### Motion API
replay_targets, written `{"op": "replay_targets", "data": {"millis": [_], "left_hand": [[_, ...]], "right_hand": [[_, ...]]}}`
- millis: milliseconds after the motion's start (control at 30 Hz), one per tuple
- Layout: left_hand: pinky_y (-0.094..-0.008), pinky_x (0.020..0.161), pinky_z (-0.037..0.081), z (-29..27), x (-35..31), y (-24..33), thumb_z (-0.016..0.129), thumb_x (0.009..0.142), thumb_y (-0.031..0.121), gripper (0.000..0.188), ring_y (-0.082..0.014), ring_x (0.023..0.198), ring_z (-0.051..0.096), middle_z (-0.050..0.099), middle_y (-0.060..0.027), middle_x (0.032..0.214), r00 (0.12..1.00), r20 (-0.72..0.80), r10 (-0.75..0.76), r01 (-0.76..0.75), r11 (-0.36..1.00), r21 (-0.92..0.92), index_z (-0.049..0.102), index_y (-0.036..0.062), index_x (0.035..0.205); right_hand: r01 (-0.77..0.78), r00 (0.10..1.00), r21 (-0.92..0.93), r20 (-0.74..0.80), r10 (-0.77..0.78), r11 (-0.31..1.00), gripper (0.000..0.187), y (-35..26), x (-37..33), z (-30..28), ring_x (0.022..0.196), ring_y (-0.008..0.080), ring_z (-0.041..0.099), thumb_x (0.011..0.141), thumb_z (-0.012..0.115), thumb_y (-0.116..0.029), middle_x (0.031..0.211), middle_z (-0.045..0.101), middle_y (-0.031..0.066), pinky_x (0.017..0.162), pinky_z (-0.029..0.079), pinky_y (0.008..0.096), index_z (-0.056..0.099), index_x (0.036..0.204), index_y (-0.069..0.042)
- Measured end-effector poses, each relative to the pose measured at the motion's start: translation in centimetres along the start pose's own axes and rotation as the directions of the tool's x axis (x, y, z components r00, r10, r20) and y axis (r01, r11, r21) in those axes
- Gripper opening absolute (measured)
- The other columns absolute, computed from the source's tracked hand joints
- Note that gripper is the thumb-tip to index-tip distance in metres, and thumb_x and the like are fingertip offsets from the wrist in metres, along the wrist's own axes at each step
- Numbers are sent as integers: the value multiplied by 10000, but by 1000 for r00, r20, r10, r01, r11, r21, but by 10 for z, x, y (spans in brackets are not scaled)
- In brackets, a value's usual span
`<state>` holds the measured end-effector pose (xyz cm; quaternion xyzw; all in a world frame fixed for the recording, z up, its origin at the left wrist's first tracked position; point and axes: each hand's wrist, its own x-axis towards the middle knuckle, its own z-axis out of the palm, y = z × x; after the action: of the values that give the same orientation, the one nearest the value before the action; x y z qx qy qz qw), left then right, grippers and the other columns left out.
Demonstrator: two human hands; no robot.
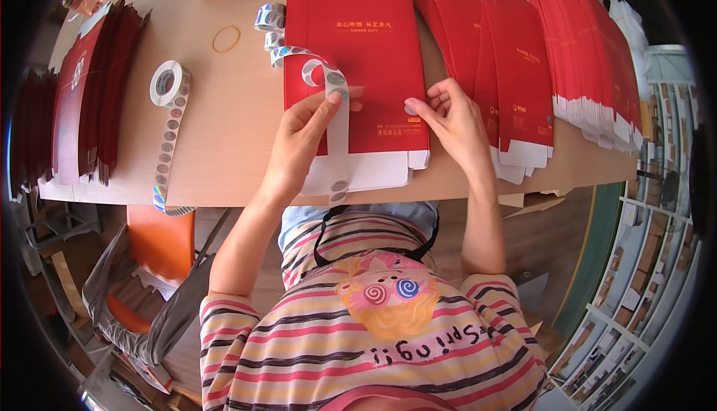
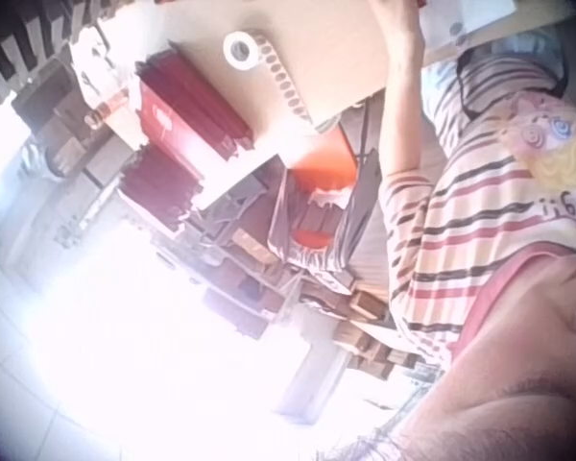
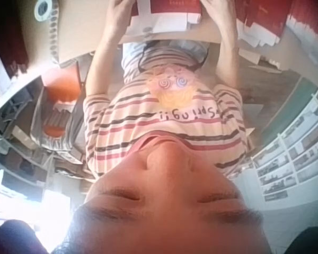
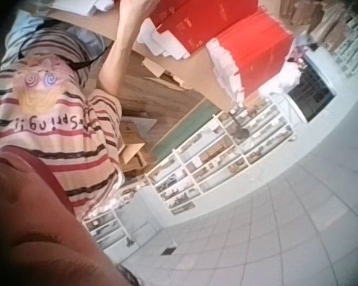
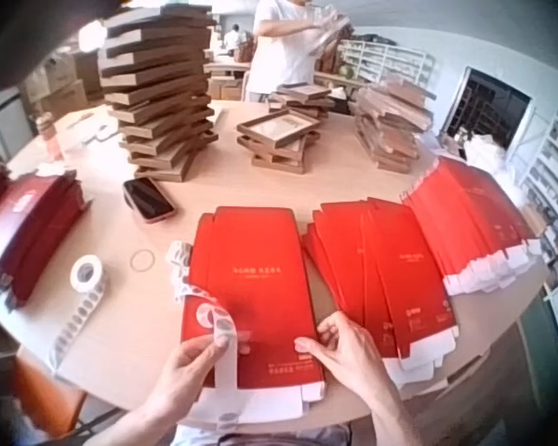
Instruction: Peeling small circular stickers from a roll and applying them to red cardboard envelopes/folders.
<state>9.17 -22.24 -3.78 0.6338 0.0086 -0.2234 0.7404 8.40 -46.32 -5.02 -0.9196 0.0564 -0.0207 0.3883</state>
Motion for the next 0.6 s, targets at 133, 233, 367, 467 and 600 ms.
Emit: {"op": "replay_targets", "data": {"millis": [133,233,367,467,600], "left_hand": [[-288,909,493,-10,1,6,545,1002,228,332,-121,1016,618,672,-78,1130,999,-16,47,-49,993,-105,633,-17,1209],[-282,908,493,-19,3,14,555,988,162,298,-122,1021,616,668,-89,1136,998,-3,69,-69,988,-139,625,-32,1203],[-287,906,497,-19,0,24,546,972,112,286,-120,1012,619,661,-99,1153,998,8,67,-65,988,-141,618,-39,1204],[-286,876,521,-19,-1,21,550,966,99,291,-105,957,628,662,-95,1156,997,35,72,-69,995,-68,611,-50,1208],[-263,847,511,-5,-1,22,561,977,130,289,-92,921,622,676,-69,1098,997,52,64,-60,996,-67,619,-49,1197]], "right_hand": [[-44,999,150,-15,46,988,304,-2,2,0,685,166,618,866,742,-236,771,677,111,651,505,313,572,927,9],[-52,996,183,-64,65,982,224,-6,-2,-5,712,138,620,879,720,-153,789,678,81,651,501,285,570,921,9],[-122,987,505,-28,157,854,265,-6,-8,-46,817,105,628,909,694,-204,921,686,67,754,481,250,610,1032,15],[-70,965,257,-226,131,964,324,32,-4,-111,886,116,637,938,655,-211,953,699,76,825,485,265,632,1146,37],[46,884,-240,-442,-151,970,215,26,11,-119,907,188,646,934,640,-163,952,703,78,848,495,320,679,1105,-39]]}}
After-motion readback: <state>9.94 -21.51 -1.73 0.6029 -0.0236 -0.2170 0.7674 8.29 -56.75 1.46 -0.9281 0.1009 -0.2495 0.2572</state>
